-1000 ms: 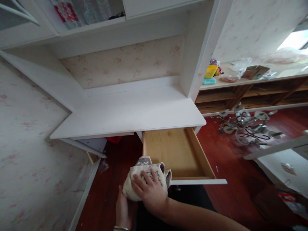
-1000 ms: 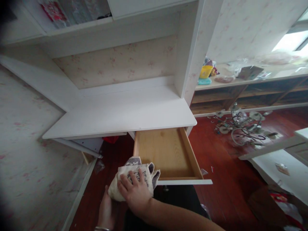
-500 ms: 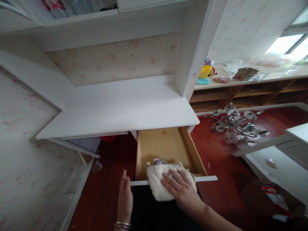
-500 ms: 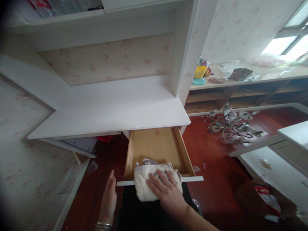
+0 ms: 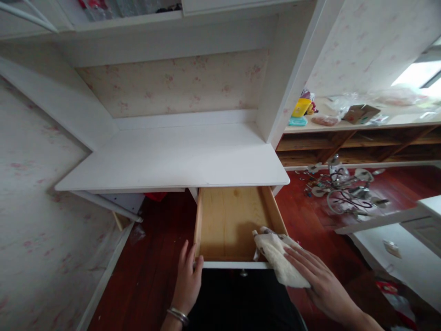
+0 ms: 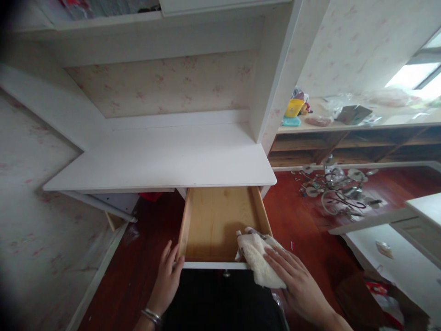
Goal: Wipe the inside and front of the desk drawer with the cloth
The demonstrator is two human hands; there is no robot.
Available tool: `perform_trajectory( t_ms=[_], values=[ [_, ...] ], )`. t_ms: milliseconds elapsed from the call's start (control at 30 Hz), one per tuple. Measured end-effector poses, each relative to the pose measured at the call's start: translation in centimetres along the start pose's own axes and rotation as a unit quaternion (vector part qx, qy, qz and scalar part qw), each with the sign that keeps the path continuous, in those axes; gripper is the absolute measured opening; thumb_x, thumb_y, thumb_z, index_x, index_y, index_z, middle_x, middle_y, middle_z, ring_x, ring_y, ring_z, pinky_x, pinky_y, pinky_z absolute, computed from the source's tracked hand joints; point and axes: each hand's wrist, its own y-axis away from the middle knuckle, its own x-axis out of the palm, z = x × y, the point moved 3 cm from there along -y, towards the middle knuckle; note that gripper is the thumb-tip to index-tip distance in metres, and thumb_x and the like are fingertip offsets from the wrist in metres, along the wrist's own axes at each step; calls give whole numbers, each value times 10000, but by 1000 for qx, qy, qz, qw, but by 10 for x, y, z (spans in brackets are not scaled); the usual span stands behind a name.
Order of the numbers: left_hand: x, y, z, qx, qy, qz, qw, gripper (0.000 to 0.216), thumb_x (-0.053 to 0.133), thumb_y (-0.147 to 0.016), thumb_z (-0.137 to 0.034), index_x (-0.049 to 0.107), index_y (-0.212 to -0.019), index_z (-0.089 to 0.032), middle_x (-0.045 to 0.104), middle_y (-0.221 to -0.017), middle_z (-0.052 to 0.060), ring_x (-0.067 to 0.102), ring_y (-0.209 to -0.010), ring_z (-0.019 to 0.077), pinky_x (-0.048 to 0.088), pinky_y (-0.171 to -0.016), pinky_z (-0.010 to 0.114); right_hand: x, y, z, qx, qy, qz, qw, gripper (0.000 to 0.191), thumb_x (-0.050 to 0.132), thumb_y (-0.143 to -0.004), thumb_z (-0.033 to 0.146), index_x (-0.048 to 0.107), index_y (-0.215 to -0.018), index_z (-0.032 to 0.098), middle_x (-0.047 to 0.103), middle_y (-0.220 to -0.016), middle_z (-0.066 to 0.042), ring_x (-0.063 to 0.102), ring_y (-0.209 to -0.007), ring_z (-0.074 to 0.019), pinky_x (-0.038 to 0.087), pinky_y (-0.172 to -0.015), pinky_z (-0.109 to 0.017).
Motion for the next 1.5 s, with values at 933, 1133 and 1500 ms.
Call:
perform_trajectory(
  t_ms=[933, 1133, 1500],
  values=[
    [-5, -14, -13, 98, -65, 16, 993, 441, 353, -926, -383, 445, -1332, -238, 293, -1460, 58, 276, -1357, 202, 249, -1130, 420, 17, -17, -1, 79, 10, -77, 994, 544, 485, -792, 241, 448, -1335, 232, 561, -1293, -59, 497, -1194, -259, 378, -974, -430],
    [-7, -19, -13, 127, -74, 36, 989, 460, 354, -922, -383, 398, -1361, -251, 296, -1452, 59, 268, -1361, 198, 248, -1127, 425, 22, -21, -3, 92, 25, -88, 992, 523, 479, -792, 238, 465, -1315, 243, 577, -1274, -48, 513, -1174, -258, 378, -974, -443],
    [-7, -45, -16, 193, -173, 31, 965, 582, 510, -841, -444, 376, -1368, -237, 305, -1452, 83, 320, -1331, 230, 296, -1089, 407, 31, -42, -14, 120, 26, -146, 982, 555, 444, -764, 153, 472, -1313, 226, 571, -1277, -57, 475, -1214, -250, 354, -998, -440]
  ],
)
